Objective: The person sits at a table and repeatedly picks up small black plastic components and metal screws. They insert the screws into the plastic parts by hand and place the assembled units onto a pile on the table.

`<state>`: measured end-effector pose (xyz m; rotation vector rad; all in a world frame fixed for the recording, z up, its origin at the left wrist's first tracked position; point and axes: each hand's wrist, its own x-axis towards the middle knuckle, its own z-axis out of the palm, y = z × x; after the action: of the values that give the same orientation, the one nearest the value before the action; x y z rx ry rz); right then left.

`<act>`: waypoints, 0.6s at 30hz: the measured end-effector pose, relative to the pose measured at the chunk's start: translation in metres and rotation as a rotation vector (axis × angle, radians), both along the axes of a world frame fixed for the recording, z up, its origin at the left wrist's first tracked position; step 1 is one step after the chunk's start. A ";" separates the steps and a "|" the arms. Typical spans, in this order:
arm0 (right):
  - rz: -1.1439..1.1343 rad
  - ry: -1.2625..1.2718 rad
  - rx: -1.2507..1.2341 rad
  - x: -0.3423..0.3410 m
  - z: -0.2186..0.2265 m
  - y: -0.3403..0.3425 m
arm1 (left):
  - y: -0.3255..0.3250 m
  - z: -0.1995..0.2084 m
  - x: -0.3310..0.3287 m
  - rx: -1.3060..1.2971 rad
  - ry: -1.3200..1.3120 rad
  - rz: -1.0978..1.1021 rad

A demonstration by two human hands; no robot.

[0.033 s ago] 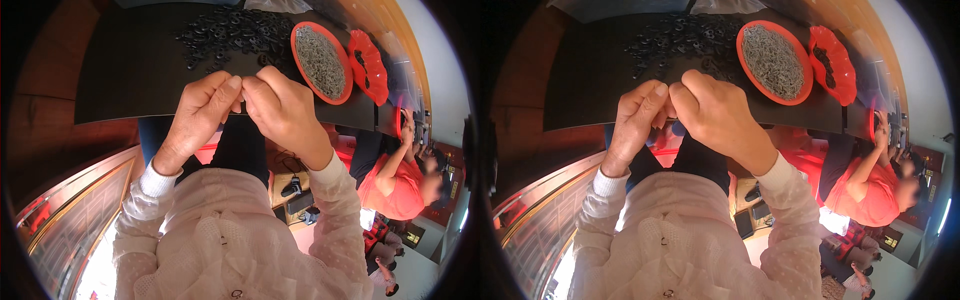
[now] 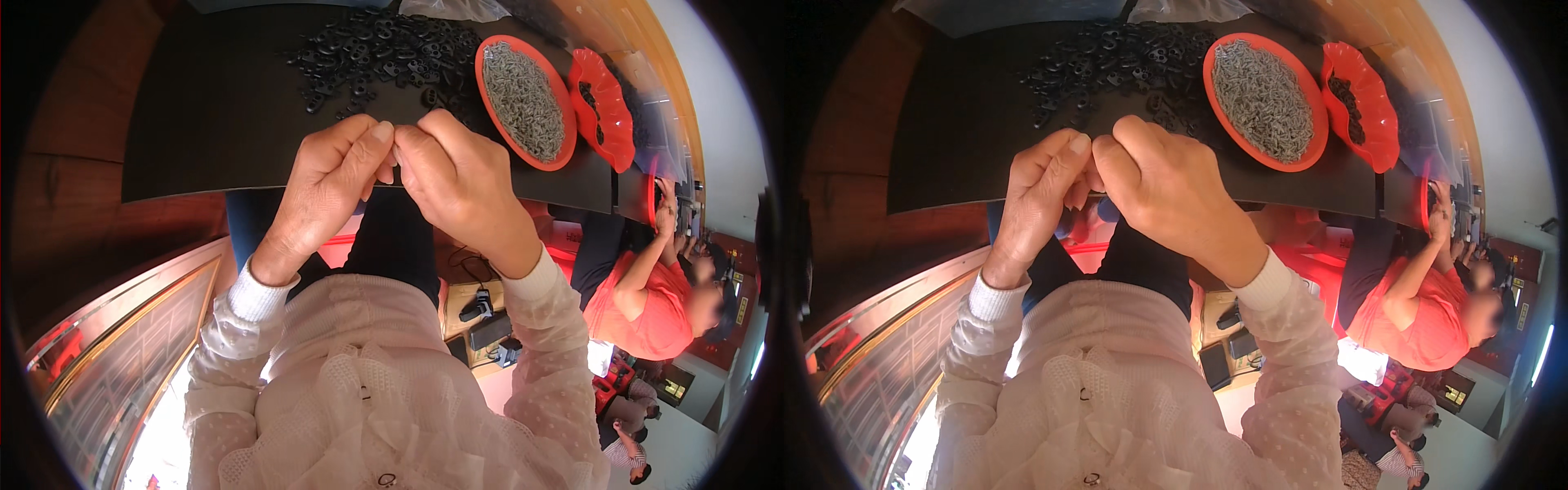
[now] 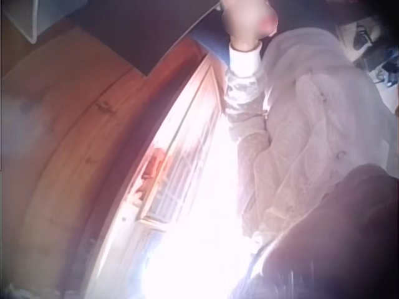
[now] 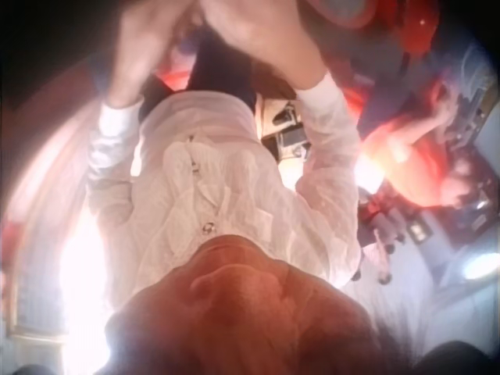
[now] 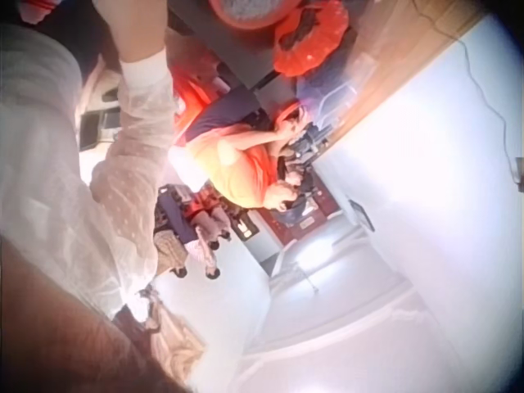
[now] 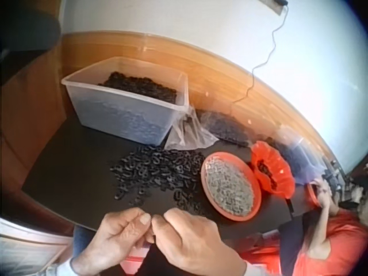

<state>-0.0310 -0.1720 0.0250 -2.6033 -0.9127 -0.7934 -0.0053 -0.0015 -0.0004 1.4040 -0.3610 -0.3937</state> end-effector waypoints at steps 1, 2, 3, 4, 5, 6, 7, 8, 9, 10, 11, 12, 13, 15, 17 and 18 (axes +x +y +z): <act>-0.014 0.007 0.008 -0.002 -0.002 0.001 | 0.000 0.001 0.001 -0.001 0.006 0.012; -0.027 0.015 0.016 -0.003 -0.004 0.002 | 0.000 0.002 0.001 -0.013 0.031 0.016; -0.041 0.022 0.024 -0.004 -0.007 0.002 | 0.000 0.003 0.001 -0.026 0.055 0.019; -0.028 0.050 0.094 -0.005 -0.009 0.002 | 0.000 0.004 0.001 -0.038 0.078 0.022; -0.016 0.078 0.164 -0.006 -0.010 0.002 | -0.001 0.005 0.001 -0.035 0.088 0.019; -0.004 0.105 0.235 -0.007 -0.012 0.002 | -0.001 0.005 0.001 -0.031 0.096 0.016; -0.008 0.195 0.310 -0.006 -0.010 0.000 | -0.001 0.006 0.001 -0.027 0.104 0.012; -0.012 0.286 0.383 -0.004 -0.007 -0.004 | 0.000 0.005 0.000 0.002 0.090 -0.006; -0.015 0.376 0.455 -0.002 -0.002 -0.006 | 0.001 0.004 0.000 0.030 0.076 -0.022; -0.010 0.497 0.496 0.000 0.004 -0.006 | 0.002 0.004 -0.001 0.058 0.061 -0.039; 0.006 0.610 0.521 0.001 0.007 -0.006 | 0.003 0.003 -0.001 0.065 0.016 -0.044; 0.020 0.723 0.545 0.001 0.010 -0.006 | 0.003 0.002 -0.001 0.071 -0.030 -0.050; 0.035 0.836 0.567 0.001 0.011 -0.007 | 0.003 0.001 -0.001 0.077 -0.075 -0.056; 0.022 0.804 0.526 0.001 0.010 -0.007 | 0.002 0.001 -0.001 0.088 -0.094 -0.075; 0.023 0.766 0.502 -0.001 0.010 -0.008 | 0.002 -0.001 0.000 0.096 -0.110 -0.090; 0.032 0.717 0.477 -0.001 0.007 -0.009 | 0.001 -0.003 0.000 0.100 -0.119 -0.096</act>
<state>-0.0316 -0.1806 0.0321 -2.1702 -0.4707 -0.0181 -0.0058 -0.0003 -0.0031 1.5150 -0.5134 -0.4127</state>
